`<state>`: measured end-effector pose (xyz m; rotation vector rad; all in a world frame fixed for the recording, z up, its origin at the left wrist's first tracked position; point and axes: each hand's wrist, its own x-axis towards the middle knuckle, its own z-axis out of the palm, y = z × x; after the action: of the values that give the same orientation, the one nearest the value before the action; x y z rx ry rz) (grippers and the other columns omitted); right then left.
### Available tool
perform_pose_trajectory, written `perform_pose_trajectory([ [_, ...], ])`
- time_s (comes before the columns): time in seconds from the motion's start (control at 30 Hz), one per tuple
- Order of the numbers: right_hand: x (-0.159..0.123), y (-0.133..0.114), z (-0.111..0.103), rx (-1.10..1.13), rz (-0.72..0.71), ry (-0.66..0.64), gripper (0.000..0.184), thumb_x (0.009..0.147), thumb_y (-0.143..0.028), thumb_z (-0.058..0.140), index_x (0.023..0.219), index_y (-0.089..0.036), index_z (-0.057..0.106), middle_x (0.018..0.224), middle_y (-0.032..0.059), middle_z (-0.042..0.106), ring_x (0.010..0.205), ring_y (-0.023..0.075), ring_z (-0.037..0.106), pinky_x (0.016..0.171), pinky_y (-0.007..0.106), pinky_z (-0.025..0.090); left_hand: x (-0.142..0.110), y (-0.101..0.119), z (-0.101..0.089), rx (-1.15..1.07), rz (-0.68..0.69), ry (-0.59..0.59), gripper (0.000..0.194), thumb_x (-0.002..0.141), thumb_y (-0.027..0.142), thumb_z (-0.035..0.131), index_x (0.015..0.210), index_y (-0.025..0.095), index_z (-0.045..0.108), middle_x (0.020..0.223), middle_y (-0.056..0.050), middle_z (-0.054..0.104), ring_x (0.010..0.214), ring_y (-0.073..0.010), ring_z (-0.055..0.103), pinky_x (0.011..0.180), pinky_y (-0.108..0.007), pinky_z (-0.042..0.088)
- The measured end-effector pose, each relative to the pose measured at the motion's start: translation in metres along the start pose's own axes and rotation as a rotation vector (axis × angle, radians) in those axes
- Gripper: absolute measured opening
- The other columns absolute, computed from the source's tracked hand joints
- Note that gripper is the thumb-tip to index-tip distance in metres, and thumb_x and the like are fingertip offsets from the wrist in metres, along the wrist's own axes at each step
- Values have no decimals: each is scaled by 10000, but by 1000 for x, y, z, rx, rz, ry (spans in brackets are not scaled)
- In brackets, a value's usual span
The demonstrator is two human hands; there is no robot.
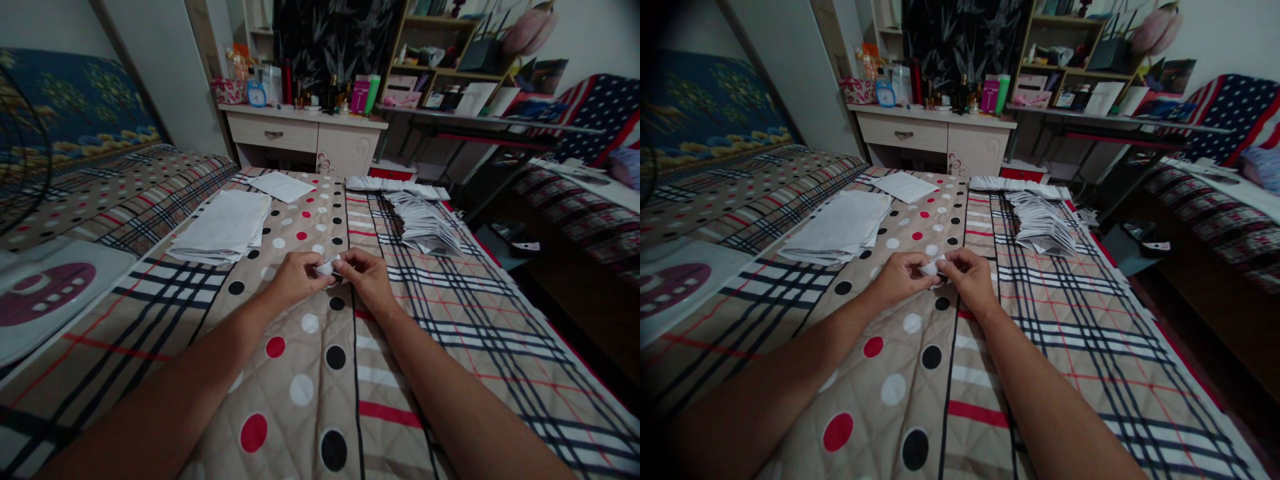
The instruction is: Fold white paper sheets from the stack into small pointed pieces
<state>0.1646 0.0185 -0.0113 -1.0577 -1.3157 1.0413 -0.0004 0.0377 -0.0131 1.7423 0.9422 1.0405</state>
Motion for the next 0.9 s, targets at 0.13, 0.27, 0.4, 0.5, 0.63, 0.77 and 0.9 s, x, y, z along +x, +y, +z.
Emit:
perform_pose_trajectory([
  [0.13,0,-2,0,-21,-27,95,215,720,-369,746,725,-167,674,692,11,646,621,130,556,603,252,435,1,-2,2,-180,-76,68,337,609,249,810,879,143,640,749,-25,686,654,-146,657,605,-243,521],
  [0.27,0,-1,1,-1,1,61,228,722,-375,737,715,-166,645,659,5,626,592,128,542,577,251,416,3,-2,0,-279,-102,153,560,601,282,840,1094,158,606,773,-24,712,665,-163,688,611,-259,552],
  [0.4,-2,1,2,-76,-25,-39,231,742,-364,710,699,-163,605,612,-20,562,556,107,487,532,232,363,4,-1,-3,-183,-153,128,325,622,373,817,785,120,694,674,-41,701,571,-153,647,515,-241,513],
  [0.5,-4,1,2,-194,-26,-173,275,811,-371,627,639,-165,572,556,-29,514,518,95,446,493,223,330,4,-1,-4,-90,-97,121,233,646,342,795,686,136,695,635,-24,686,550,-134,618,495,-223,481],
  [0.63,-6,-3,3,-190,20,-146,334,845,-407,595,615,-166,574,522,-21,540,440,86,445,424,212,317,6,-1,-3,-175,-107,180,274,663,338,788,821,141,682,656,-4,670,545,-115,608,495,-210,480],
  [0.77,-6,-7,5,-28,48,-22,307,808,-448,647,685,-168,637,599,12,643,446,119,566,438,228,427,7,-1,0,-364,-195,159,440,571,334,854,903,115,665,728,-25,694,578,-111,622,545,-219,508],
  [0.9,-6,-9,6,57,67,-13,292,782,-456,684,713,-173,668,641,31,690,505,148,639,501,249,511,7,1,1,-403,-229,169,448,536,312,869,880,99,678,727,-38,700,565,-108,611,528,-217,492],
])
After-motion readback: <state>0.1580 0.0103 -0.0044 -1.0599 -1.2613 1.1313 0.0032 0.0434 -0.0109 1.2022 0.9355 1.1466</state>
